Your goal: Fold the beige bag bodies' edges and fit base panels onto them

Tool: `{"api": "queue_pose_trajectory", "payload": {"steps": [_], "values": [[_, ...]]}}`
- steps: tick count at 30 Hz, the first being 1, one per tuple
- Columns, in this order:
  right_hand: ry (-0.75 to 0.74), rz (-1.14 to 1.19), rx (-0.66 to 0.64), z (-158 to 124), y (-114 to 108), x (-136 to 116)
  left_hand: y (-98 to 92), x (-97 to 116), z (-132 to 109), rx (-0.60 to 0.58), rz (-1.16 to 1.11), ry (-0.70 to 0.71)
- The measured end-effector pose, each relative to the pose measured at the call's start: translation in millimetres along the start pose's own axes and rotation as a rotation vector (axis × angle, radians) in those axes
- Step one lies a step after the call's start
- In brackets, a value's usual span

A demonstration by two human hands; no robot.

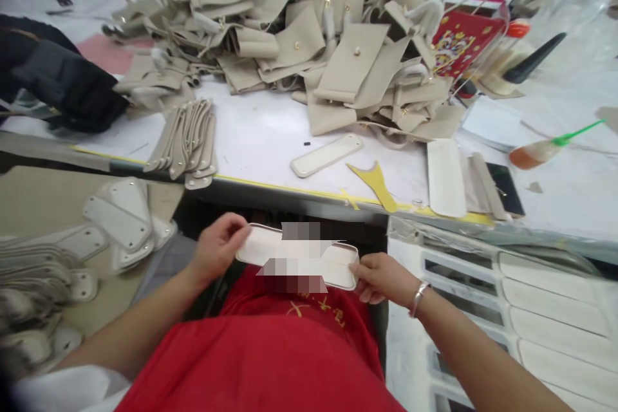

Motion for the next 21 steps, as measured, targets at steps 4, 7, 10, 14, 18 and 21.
{"api": "queue_pose_trajectory", "payload": {"steps": [4,7,10,14,18,21], "values": [[0.008,0.037,-0.075,4,-4,3,-6.5,-72,6,-0.228,-0.303,-0.545],[0.024,0.061,-0.106,8,-5,8,7.7,-89,3,-0.479,-0.519,-0.681],[0.023,0.094,-0.118,12,-6,11,11.3,-84,4,-0.537,-0.533,-0.692],[-0.020,0.108,-0.094,10,-6,9,4.4,-72,8,-0.582,-0.343,-0.617],[-0.107,0.014,-0.068,9,-11,7,-2.5,-64,18,-0.619,-0.036,-0.371],[-0.414,-0.122,0.201,7,-23,-4,5.7,-40,30,-0.551,0.164,-0.056]]}}
Point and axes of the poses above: each hand's wrist, its own z-axis towards the middle knuckle, its own y-axis out of the palm, x = y × z, the point moved 3 cm from there along z, towards the middle knuckle, and after that the axes turned 8 degrees about x, right-handed, at the moved point
